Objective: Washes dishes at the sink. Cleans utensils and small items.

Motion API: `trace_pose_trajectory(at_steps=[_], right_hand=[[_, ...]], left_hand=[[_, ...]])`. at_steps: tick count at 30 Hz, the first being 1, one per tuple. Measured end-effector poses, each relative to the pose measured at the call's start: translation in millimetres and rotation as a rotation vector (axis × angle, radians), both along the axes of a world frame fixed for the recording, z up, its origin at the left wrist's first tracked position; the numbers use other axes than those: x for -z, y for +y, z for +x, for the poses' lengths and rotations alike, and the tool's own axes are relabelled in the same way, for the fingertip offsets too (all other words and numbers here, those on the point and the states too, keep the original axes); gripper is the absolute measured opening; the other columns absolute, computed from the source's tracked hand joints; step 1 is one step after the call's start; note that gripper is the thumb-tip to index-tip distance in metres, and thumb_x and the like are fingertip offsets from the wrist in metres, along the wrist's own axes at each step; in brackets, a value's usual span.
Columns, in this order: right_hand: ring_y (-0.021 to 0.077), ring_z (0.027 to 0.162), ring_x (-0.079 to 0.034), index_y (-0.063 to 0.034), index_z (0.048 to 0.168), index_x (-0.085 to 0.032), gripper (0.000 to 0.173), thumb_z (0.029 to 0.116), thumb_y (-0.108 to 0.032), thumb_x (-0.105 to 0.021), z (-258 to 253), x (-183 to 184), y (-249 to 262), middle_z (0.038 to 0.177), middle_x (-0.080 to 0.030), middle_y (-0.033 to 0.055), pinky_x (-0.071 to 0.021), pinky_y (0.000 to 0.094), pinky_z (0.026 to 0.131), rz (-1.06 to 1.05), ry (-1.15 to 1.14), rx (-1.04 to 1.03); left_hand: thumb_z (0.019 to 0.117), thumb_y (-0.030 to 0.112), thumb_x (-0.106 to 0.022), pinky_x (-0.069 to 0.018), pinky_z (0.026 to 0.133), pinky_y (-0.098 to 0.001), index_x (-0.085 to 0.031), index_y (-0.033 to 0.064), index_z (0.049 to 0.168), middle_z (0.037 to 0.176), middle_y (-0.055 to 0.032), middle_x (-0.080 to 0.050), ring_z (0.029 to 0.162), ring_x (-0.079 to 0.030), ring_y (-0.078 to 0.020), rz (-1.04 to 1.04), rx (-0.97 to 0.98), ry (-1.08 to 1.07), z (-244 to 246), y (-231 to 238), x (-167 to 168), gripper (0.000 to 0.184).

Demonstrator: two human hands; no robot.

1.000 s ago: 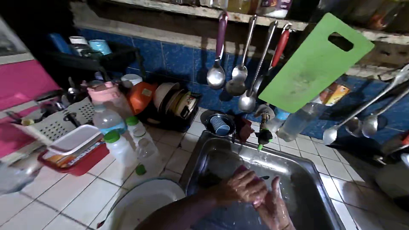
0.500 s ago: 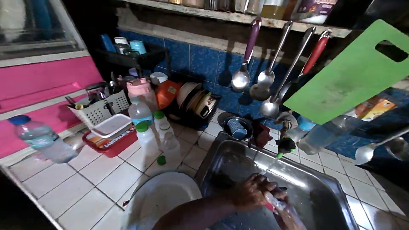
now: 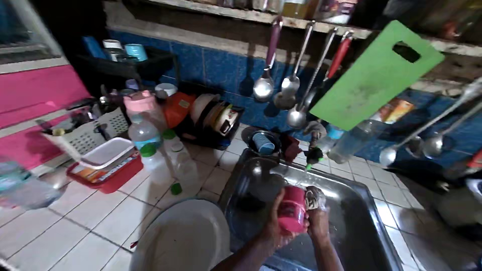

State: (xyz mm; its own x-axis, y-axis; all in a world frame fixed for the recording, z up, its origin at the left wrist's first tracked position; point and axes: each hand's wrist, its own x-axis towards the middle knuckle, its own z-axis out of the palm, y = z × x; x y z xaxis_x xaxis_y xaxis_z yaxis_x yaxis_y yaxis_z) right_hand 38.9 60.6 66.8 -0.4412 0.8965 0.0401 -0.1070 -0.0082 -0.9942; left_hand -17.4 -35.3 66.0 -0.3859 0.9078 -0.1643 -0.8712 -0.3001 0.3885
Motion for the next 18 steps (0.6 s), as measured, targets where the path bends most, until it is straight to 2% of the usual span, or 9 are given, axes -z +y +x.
trace_pose_trajectory(at_steps=[1, 3, 5, 6, 8, 10, 14, 16, 18], right_hand=[[-0.0025, 0.046, -0.052, -0.0036, 0.104, -0.053, 0.018, 0.1034, -0.007, -0.036, 0.3, -2.4, 1.3, 0.062, -0.057, -0.0054, -0.0479, 0.017, 0.043, -0.056, -0.023, -0.034], [0.004, 0.079, -0.063, 0.0085, 0.125, -0.053, 0.029, 0.0986, -0.002, -0.043, 4.4, -16.1, 3.3, 0.093, -0.064, 0.0057, -0.0555, 0.0224, 0.074, 0.151, -0.215, -0.179], [0.0293, 0.098, -0.07, 0.0115, 0.122, -0.063, 0.037, 0.0911, -0.01, -0.065, 1.2, -39.5, -1.8, 0.103, -0.071, 0.0228, -0.0552, 0.0478, 0.092, 0.555, -0.494, -0.256], [0.0389, 0.096, -0.072, 0.0114, 0.121, -0.066, 0.04, 0.0908, -0.015, -0.067, -1.1, -42.6, -6.9, 0.1, -0.073, 0.0274, -0.0553, 0.0573, 0.089, 0.684, -0.53, -0.249], [0.0227, 0.087, -0.071, 0.01, 0.116, -0.066, 0.033, 0.093, -0.013, -0.062, -4.1, -33.9, -10.3, 0.094, -0.073, 0.0167, -0.0583, 0.0417, 0.083, 0.572, -0.337, -0.162], [0.0003, 0.074, -0.063, 0.0041, 0.111, -0.059, 0.023, 0.1001, -0.011, -0.046, -13.6, -19.2, -15.1, 0.084, -0.064, -0.0016, -0.0564, 0.0214, 0.069, 0.226, -0.056, -0.06], [0.0101, 0.099, -0.068, 0.0118, 0.125, -0.059, 0.04, 0.097, -0.017, -0.061, -10.9, 0.0, -43.2, 0.109, -0.07, 0.014, -0.0566, 0.0295, 0.092, 0.321, -0.067, -0.184], [0.015, 0.102, -0.07, 0.0113, 0.126, -0.061, 0.044, 0.0941, -0.018, -0.069, -9.0, 6.3, -43.4, 0.111, -0.072, 0.0176, -0.0567, 0.0337, 0.095, 0.424, -0.16, -0.252], [0.0139, 0.096, -0.072, 0.0111, 0.122, -0.058, 0.037, 0.0942, -0.012, -0.066, -2.0, 9.9, -23.4, 0.106, -0.073, 0.0137, -0.0602, 0.0325, 0.088, 0.265, -0.101, -0.209]], left_hand=[[0.1042, 0.063, -0.025, -0.0584, 0.057, -0.0292, -0.064, 0.0081, 0.103, 0.085, -0.0118, -0.07, 0.069, -0.07, -0.0199, 0.079, 0.052, -0.116, 2.8, -5.2, 2.6, 0.068], [0.104, 0.066, -0.02, -0.06, 0.06, -0.0298, -0.065, 0.0087, 0.105, 0.086, -0.0114, -0.072, 0.071, -0.072, -0.0199, 0.07, 0.082, -0.097, 4.8, -11.3, 13.7, 0.073], [0.1111, 0.046, -0.018, -0.0599, 0.067, -0.0315, -0.059, 0.0102, 0.117, 0.09, -0.0071, -0.07, 0.077, -0.07, -0.0162, -0.143, -0.007, 0.193, 2.9, -11.5, 19.1, 0.054], [0.1129, 0.038, -0.021, -0.0579, 0.071, -0.0316, -0.055, 0.0082, 0.128, 0.095, -0.0061, -0.067, 0.08, -0.067, -0.0141, -0.259, -0.073, 0.322, 3.2, -11.1, 18.2, 0.048], [0.113, 0.036, -0.025, -0.0587, 0.072, -0.0312, -0.055, 0.0057, 0.133, 0.097, -0.0062, -0.068, 0.08, -0.067, -0.0128, -0.32, -0.181, 0.378, 1.5, -8.1, 7.0, 0.047], [0.1106, 0.048, -0.027, -0.0594, 0.064, -0.031, -0.061, 0.0076, 0.117, 0.086, -0.0057, -0.07, 0.072, -0.069, -0.0138, -0.284, -0.257, 0.272, -5.2, -2.8, -7.0, 0.053], [0.1088, 0.036, -0.044, -0.059, 0.077, -0.0347, -0.047, -0.0008, 0.139, 0.106, -0.0142, -0.066, 0.087, -0.067, -0.0165, -0.372, -0.603, 0.409, -33.7, 6.2, 6.2, 0.048], [0.1035, 0.02, -0.058, -0.0576, 0.088, -0.0355, -0.037, -0.0055, 0.144, 0.119, -0.0201, -0.062, 0.101, -0.066, -0.0185, -0.461, -0.68, 0.67, -55.7, -6.0, 4.2, 0.052], [0.0897, 0.018, -0.076, -0.0579, 0.094, -0.0387, -0.042, -0.0077, 0.138, 0.121, -0.0218, -0.064, 0.108, -0.068, -0.0217, -0.601, -0.716, 1.052, -90.3, -23.1, 6.4, 0.065]])
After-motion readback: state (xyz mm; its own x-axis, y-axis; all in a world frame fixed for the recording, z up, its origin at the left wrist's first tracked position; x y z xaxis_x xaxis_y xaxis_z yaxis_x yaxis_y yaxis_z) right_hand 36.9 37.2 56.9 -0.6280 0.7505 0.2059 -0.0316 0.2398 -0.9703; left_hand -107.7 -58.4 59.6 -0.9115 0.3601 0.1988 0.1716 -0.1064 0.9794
